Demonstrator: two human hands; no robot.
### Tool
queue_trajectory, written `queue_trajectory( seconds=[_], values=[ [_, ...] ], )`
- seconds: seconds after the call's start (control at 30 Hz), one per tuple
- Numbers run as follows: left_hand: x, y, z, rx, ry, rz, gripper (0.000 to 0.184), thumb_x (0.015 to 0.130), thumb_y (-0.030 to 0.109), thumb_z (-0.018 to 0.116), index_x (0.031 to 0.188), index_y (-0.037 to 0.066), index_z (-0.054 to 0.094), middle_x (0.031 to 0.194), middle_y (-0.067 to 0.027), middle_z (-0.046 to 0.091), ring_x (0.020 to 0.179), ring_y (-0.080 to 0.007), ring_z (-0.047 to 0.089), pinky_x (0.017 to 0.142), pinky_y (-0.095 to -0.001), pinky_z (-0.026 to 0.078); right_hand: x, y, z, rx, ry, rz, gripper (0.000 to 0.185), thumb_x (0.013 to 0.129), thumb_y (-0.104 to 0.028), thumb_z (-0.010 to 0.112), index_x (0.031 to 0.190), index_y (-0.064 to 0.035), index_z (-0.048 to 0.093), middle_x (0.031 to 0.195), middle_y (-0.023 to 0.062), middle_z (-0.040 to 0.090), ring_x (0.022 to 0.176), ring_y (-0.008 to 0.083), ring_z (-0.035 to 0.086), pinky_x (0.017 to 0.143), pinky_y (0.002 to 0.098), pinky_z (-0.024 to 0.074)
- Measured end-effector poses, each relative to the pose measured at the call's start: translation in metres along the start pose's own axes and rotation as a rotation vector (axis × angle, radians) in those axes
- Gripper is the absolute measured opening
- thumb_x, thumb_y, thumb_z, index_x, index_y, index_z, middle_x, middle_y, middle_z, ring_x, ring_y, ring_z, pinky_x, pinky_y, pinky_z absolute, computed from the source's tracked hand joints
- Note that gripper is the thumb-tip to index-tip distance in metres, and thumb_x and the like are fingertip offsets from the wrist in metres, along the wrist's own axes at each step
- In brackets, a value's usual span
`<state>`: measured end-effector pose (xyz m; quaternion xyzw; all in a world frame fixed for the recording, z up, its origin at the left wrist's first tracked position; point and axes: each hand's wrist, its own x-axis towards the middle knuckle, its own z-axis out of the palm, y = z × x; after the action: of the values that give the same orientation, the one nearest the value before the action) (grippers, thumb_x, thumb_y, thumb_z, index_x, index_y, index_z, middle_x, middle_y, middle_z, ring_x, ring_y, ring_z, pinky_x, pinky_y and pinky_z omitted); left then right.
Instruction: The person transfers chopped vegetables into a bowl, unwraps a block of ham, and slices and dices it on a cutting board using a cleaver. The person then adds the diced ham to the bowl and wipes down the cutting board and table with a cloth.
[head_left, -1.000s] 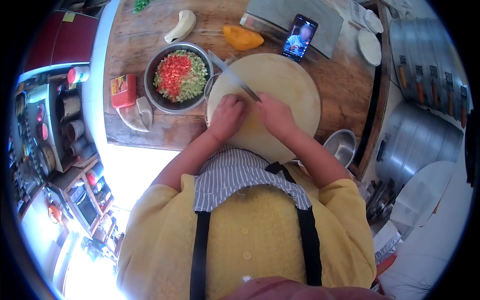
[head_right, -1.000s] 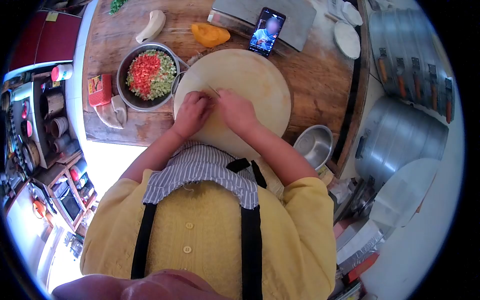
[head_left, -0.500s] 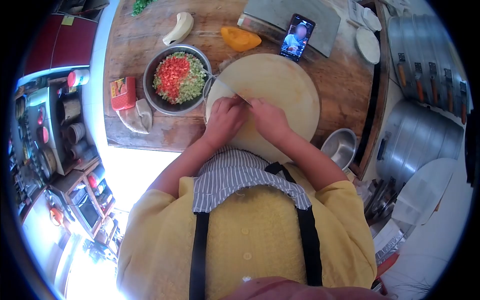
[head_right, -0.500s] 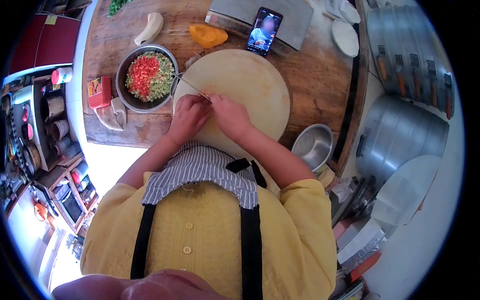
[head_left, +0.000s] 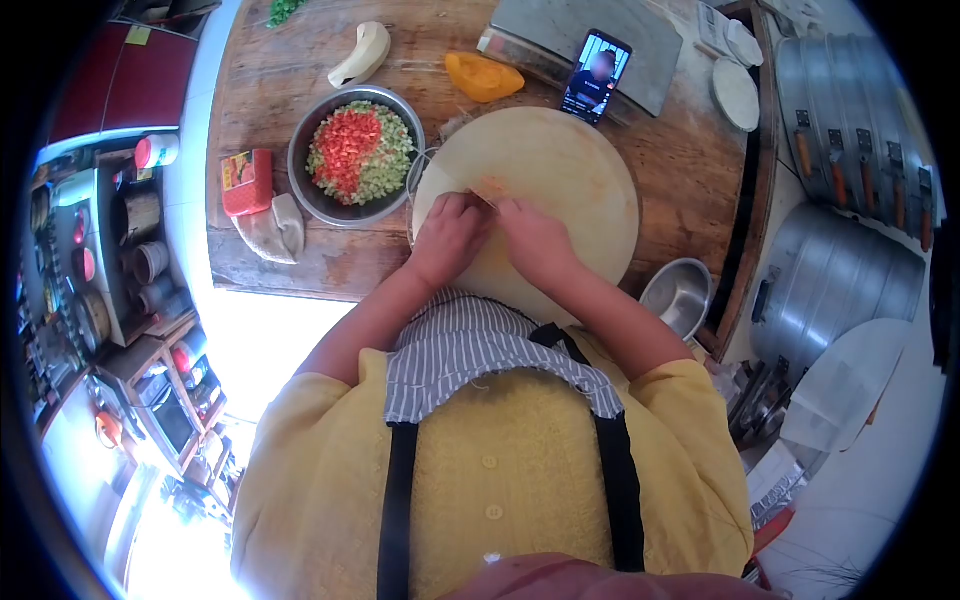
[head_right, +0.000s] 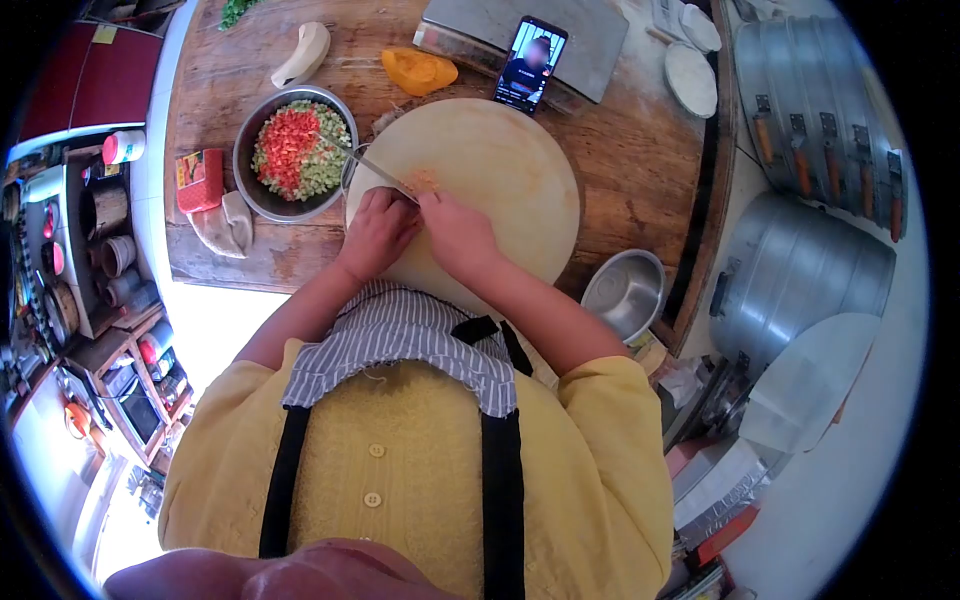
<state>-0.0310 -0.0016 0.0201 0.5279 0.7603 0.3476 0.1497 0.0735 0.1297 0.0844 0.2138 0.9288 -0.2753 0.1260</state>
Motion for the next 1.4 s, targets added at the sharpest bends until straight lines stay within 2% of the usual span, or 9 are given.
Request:
queue_trajectory(
  seconds=[0.17,0.37,0.53,0.67,0.73,1.0,1.2,1.3,1.4],
  values=[
    [-0.003,-0.010,0.007,0.012,0.006,0.056,0.025,0.076,0.015,0.068,0.096,0.006,0.057,0.101,-0.0149,0.053,0.096,-0.0348,0.051,0.085,-0.0431,0.043,0.001,0.005,-0.007,0.104,0.112,-0.013,0.026,0.083,-0.006,0.048,0.108,-0.0063,0.052,0.096,0.0160,0.060,0.086,0.0361,0.062,0.070,0.0470,0.0497],
    [-0.002,-0.002,0.002,0.004,0.029,0.039,0.018,0.077,0.013,0.063,0.092,0.005,0.059,0.094,-0.0140,0.054,0.094,-0.0333,0.051,0.085,-0.0412,0.043,0.002,0.003,0.003,0.002,-0.042,0.024,0.025,0.090,-0.012,0.046,0.113,-0.0056,0.053,0.097,0.0174,0.061,0.085,0.0363,0.061,0.072,0.0454,0.0495],
    [-0.001,-0.003,0.002,-0.004,0.067,0.050,0.019,0.076,0.013,0.063,0.092,0.005,0.058,0.095,-0.0132,0.054,0.094,-0.0326,0.051,0.085,-0.0408,0.043,-0.004,0.001,-0.011,0.074,0.106,-0.053,0.024,0.085,-0.007,0.046,0.108,-0.0059,0.052,0.096,0.0166,0.061,0.083,0.0374,0.062,0.068,0.0478,0.0494],
    [-0.004,-0.003,0.004,-0.005,0.003,0.021,0.021,0.076,0.013,0.067,0.089,0.003,0.054,0.100,-0.0145,0.053,0.097,-0.0350,0.051,0.086,-0.0426,0.043,-0.003,0.004,0.006,-0.018,-0.012,-0.005,0.024,0.085,-0.008,0.046,0.108,-0.0065,0.053,0.095,0.0151,0.061,0.082,0.0371,0.062,0.067,0.0466,0.0498],
    [-0.003,-0.006,0.005,0.011,0.032,0.032,0.018,0.076,0.013,0.065,0.090,0.005,0.057,0.099,-0.0134,0.053,0.096,-0.0330,0.051,0.086,-0.0409,0.043,0.003,0.012,0.011,0.129,0.128,-0.095,0.025,0.084,-0.006,0.046,0.109,-0.0066,0.052,0.095,0.0155,0.061,0.082,0.0364,0.062,0.066,0.0462,0.0499],
    [-0.004,-0.001,0.001,0.020,0.059,0.055,0.018,0.076,0.014,0.064,0.091,0.007,0.060,0.097,-0.0123,0.054,0.096,-0.0313,0.050,0.087,-0.0397,0.043,-0.005,0.000,0.006,0.013,0.014,-0.051,0.024,0.086,-0.008,0.047,0.109,-0.0059,0.052,0.093,0.0162,0.062,0.082,0.0361,0.063,0.067,0.0473,0.0495],
    [-0.008,-0.004,-0.001,-0.008,0.059,0.143,0.030,0.072,0.014,0.071,0.097,0.005,0.058,0.105,-0.0142,0.053,0.101,-0.0341,0.052,0.088,-0.0416,0.044,0.000,0.006,0.008,0.045,0.025,-0.005,0.019,0.089,-0.012,0.045,0.106,-0.0054,0.051,0.091,0.0165,0.062,0.080,0.0360,0.063,0.067,0.0471,0.0497],
    [-0.012,0.001,-0.011,0.028,0.138,0.128,0.032,0.074,0.014,0.070,0.101,0.004,0.057,0.105,-0.0135,0.054,0.101,-0.0340,0.052,0.088,-0.0416,0.044,0.000,0.007,0.011,0.046,0.033,-0.018,0.018,0.091,-0.015,0.044,0.105,-0.0056,0.051,0.092,0.0168,0.062,0.080,0.0359,0.063,0.067,0.0472,0.0498],
    [-0.018,-0.007,-0.006,-0.077,0.183,-0.119,0.031,0.077,0.012,0.068,0.104,0.003,0.056,0.106,-0.0135,0.056,0.102,-0.0340,0.053,0.089,-0.0415,0.044,-0.001,0.006,0.012,0.064,0.041,-0.006,0.019,0.092,-0.017,0.045,0.105,-0.0053,0.051,0.092,0.0169,0.061,0.082,0.0363,0.061,0.068,0.0474,0.0490]
  ],
)
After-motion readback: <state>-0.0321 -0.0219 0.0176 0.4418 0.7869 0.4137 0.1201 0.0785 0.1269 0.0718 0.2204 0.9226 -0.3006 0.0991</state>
